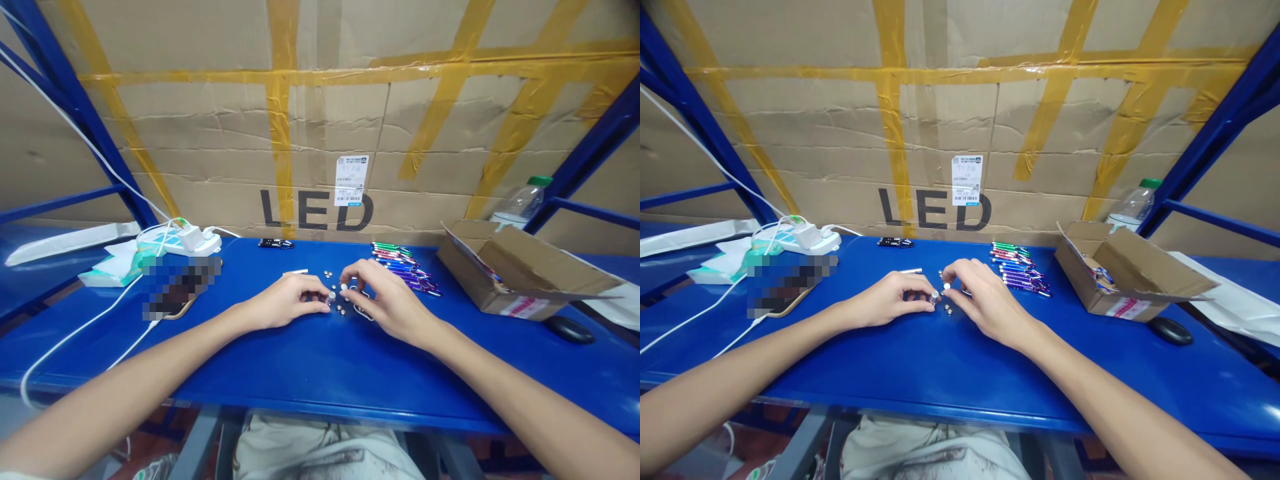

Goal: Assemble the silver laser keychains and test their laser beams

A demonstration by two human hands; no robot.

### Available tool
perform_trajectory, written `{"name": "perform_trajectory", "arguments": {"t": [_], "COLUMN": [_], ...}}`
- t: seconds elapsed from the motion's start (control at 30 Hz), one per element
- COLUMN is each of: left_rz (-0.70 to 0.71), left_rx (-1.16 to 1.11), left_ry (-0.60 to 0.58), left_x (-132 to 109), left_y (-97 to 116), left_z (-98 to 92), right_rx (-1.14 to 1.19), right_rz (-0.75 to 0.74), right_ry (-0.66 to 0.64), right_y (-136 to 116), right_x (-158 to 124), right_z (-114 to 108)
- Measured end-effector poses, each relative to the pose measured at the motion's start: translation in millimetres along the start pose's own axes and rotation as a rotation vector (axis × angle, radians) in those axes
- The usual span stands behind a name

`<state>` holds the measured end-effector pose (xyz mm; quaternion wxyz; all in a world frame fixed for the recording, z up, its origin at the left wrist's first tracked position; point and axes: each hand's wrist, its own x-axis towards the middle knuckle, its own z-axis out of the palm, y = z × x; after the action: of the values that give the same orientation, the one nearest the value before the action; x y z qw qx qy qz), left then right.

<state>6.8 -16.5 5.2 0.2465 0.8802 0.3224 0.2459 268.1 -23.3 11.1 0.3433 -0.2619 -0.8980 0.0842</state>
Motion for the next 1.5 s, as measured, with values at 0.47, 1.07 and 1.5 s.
{"name": "perform_trajectory", "arguments": {"t": [0.47, 1.07, 1.5], "left_rz": [0.021, 0.02, 0.003], "left_rx": [-0.029, -0.126, -0.125], "left_ry": [-0.045, -0.047, -0.047], "left_x": [-0.4, 0.4, 0.4], "left_y": [4.2, 6.5, 5.4], "left_z": [0.2, 6.1, 5.3], "right_rx": [0.149, 0.337, 0.503], "right_rz": [-0.011, 0.091, 0.218], "right_ry": [-0.026, -0.02, -0.045], "right_y": [-2.0, -5.3, -6.6], "right_x": [-0.9, 3.5, 5.7], "right_z": [2.7, 3.3, 1.0]}}
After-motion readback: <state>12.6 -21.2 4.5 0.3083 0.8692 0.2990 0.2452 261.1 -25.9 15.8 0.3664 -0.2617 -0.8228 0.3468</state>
